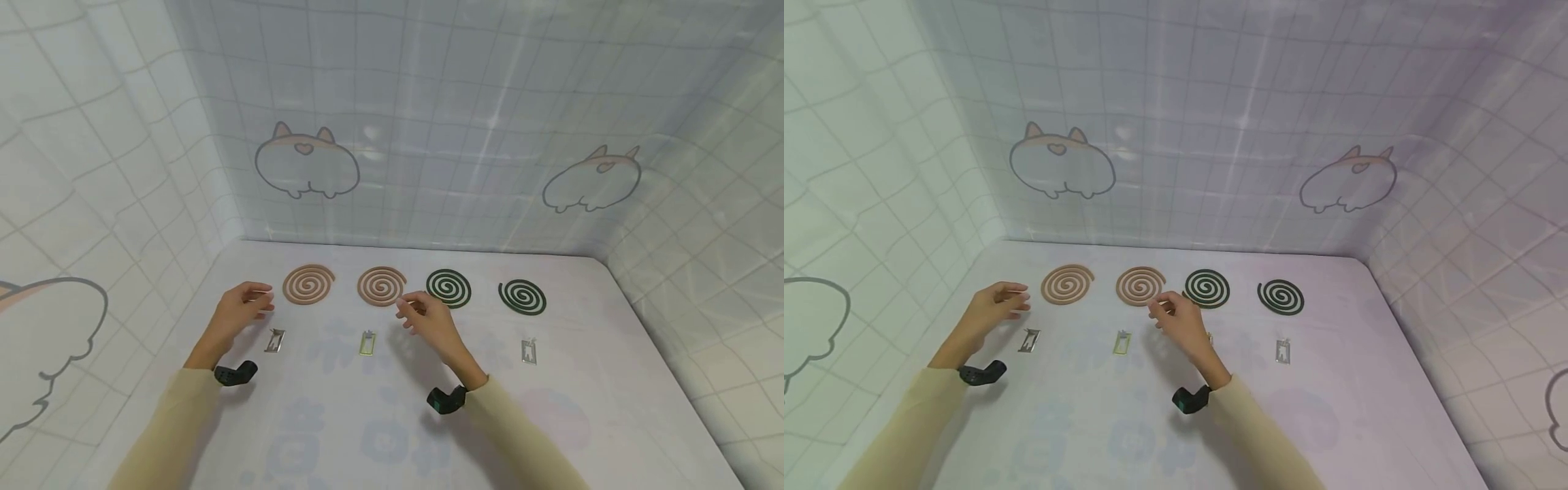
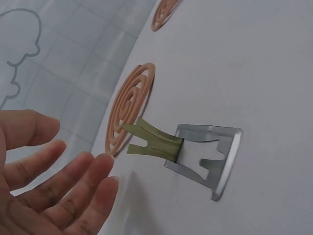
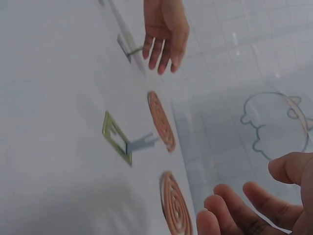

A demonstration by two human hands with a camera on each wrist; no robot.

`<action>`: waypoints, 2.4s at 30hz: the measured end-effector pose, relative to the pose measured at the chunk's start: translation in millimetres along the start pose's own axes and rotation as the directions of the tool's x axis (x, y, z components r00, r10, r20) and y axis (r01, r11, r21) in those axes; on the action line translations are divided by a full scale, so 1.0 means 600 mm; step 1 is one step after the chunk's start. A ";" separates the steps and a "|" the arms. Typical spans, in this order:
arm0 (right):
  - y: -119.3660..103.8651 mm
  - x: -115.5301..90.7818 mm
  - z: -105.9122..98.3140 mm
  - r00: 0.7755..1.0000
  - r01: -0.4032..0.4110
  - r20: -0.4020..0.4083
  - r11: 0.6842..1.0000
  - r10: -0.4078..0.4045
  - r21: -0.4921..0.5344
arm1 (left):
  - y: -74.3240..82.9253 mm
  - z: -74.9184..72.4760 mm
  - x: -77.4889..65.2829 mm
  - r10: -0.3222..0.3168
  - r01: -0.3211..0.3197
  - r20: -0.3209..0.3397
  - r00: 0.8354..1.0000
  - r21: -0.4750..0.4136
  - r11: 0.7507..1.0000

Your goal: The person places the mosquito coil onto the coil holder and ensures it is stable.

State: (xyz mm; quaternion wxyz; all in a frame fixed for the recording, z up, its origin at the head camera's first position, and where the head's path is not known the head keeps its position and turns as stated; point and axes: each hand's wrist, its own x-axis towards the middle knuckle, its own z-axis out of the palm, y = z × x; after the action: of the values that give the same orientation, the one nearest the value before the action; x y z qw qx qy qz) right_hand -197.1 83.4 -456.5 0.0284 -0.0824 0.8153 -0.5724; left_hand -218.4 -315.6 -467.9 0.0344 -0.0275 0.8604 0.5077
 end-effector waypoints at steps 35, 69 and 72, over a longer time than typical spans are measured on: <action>-0.051 0.058 0.169 0.981 -0.139 0.165 0.958 0.099 0.250 | -0.008 -0.011 0.053 -0.059 0.064 0.077 0.995 -0.066 0.996; -0.031 0.122 0.278 0.942 -0.327 0.199 0.876 0.271 0.354 | -0.035 -0.023 0.091 -0.098 0.106 0.062 0.993 -0.142 0.984; -0.033 0.126 0.280 0.939 -0.330 0.216 0.873 0.266 0.358 | -0.034 -0.022 0.093 -0.095 0.103 0.062 0.994 -0.129 0.986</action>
State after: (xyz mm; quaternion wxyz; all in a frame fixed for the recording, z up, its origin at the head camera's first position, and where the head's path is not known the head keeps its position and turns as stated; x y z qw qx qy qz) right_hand -245.7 -91.8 -492.0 0.1975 0.0064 0.6833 -0.7029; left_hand -272.7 -337.9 -483.9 0.0815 -0.0584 0.8213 0.5617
